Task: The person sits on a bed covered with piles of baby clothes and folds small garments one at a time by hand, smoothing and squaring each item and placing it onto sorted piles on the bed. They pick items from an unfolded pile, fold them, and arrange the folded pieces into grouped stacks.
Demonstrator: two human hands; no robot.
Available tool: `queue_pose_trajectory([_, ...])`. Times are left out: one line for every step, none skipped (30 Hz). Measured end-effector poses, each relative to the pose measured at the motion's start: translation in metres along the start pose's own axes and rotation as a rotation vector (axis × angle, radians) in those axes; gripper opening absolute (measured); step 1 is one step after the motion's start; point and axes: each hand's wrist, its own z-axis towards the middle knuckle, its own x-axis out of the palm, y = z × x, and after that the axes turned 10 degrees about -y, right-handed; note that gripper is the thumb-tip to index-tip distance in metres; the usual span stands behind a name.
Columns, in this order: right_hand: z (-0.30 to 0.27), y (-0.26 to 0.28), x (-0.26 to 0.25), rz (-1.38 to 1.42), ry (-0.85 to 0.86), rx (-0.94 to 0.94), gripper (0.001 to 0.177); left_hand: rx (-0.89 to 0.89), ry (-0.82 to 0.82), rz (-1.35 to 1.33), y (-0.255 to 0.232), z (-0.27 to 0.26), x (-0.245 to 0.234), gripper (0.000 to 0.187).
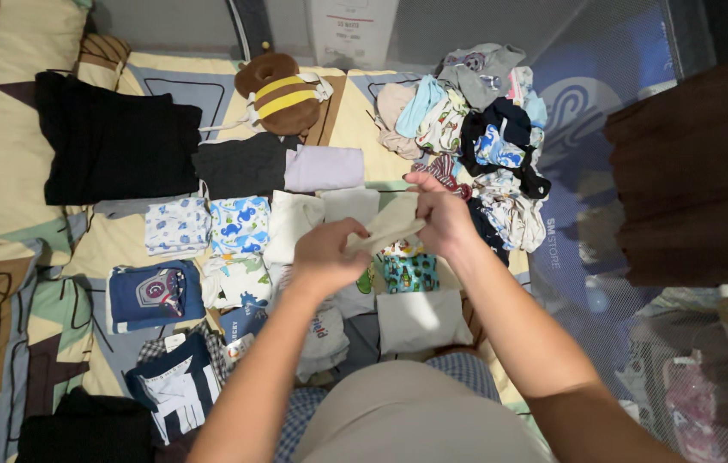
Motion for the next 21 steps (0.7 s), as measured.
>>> queue_pose_trajectory([-0.002, 0.002, 0.002, 0.016, 0.039, -0.012, 0.049, 0.037, -0.029, 0.007, 0.003, 0.001, 0.006, 0.032])
queue_pose_trajectory([-0.005, 0.002, 0.005, 0.032, 0.077, -0.021, 0.048, -0.034, -0.007, 0.071, 0.007, 0.003, 0.012, 0.033])
queue_pose_trajectory([-0.008, 0.0, 0.009, -0.003, 0.066, -0.029, 0.049, -0.104, 0.014, 0.135, 0.012, 0.007, 0.02, 0.034])
queue_pose_trajectory([-0.013, -0.003, 0.012, -0.037, 0.055, -0.033, 0.049, -0.178, 0.036, 0.2, 0.019, 0.011, 0.026, 0.037])
queue_pose_trajectory([-0.018, -0.007, 0.016, -0.071, 0.044, -0.038, 0.05, -0.131, -0.072, 0.199, 0.026, 0.014, 0.033, 0.033])
queue_pose_trajectory([-0.022, -0.01, 0.02, -0.297, 0.104, -0.2, 0.044, -0.083, -0.181, 0.2, 0.034, 0.018, 0.039, 0.03])
queue_pose_trajectory([-0.026, -0.014, 0.023, -0.523, 0.163, -0.364, 0.039, -0.036, -0.289, 0.2, 0.042, 0.021, 0.044, 0.027])
queue_pose_trajectory([-0.029, -0.016, 0.024, -0.749, 0.221, -0.527, 0.034, -0.088, -0.298, 0.056, 0.05, 0.023, 0.048, 0.026])
queue_pose_trajectory([-0.031, -0.018, 0.025, -0.906, 0.21, -0.667, 0.034, -0.141, -0.307, -0.088, 0.058, 0.025, 0.05, 0.025])
queue_pose_trajectory([-0.032, -0.02, 0.024, -1.063, 0.199, -0.812, 0.034, -0.189, -0.317, -0.234, 0.063, 0.027, 0.052, 0.024])
queue_pose_trajectory([-0.031, -0.021, 0.023, -1.219, 0.185, -0.958, 0.035, -0.213, -0.33, -0.501, 0.066, 0.028, 0.053, 0.022])
queue_pose_trajectory([-0.028, -0.022, 0.022, -1.227, 0.124, -0.956, 0.032, -0.23, -0.339, -0.769, 0.067, 0.031, 0.052, 0.021])
queue_pose_trajectory([-0.023, -0.022, 0.02, -1.235, 0.062, -0.953, 0.028, -0.245, -0.345, -1.038, 0.066, 0.033, 0.051, 0.021])
queue_pose_trajectory([-0.018, -0.025, 0.017, -1.241, 0.001, -0.945, 0.025, -0.364, -0.32, -1.194, 0.064, 0.032, 0.049, 0.022])
queue_pose_trajectory([-0.012, -0.028, 0.014, -1.264, -0.026, -0.923, 0.026, -0.484, -0.293, -1.349, 0.061, 0.03, 0.046, 0.023])
queue_pose_trajectory([-0.005, -0.031, 0.011, -1.285, -0.053, -0.901, 0.028, -0.604, -0.263, -1.501, 0.057, 0.03, 0.043, 0.025])
queue_pose_trajectory([0.002, -0.034, 0.009, -1.305, -0.079, -0.88, 0.029, -0.666, -0.204, -1.51, 0.054, 0.029, 0.039, 0.026])
queue_pose_trajectory([0.008, -0.036, 0.006, -1.293, -0.087, -0.786, 0.032, -0.731, -0.143, -1.519, 0.051, 0.025, 0.036, 0.028])
queue_pose_trajectory([0.014, -0.037, 0.004, -1.279, -0.095, -0.693, 0.036, -0.796, -0.081, -1.525, 0.05, 0.023, 0.033, 0.03])
queue_pose_trajectory([0.018, -0.036, 0.002, -1.264, -0.106, -0.599, 0.039, -0.471, -0.091, -1.28, 0.051, 0.019, 0.029, 0.033])
queue_pose_trajectory([0.02, -0.034, 0.0, -1.163, -0.154, -0.38, 0.036, -0.158, -0.097, -1.02, 0.054, 0.014, 0.025, 0.036])
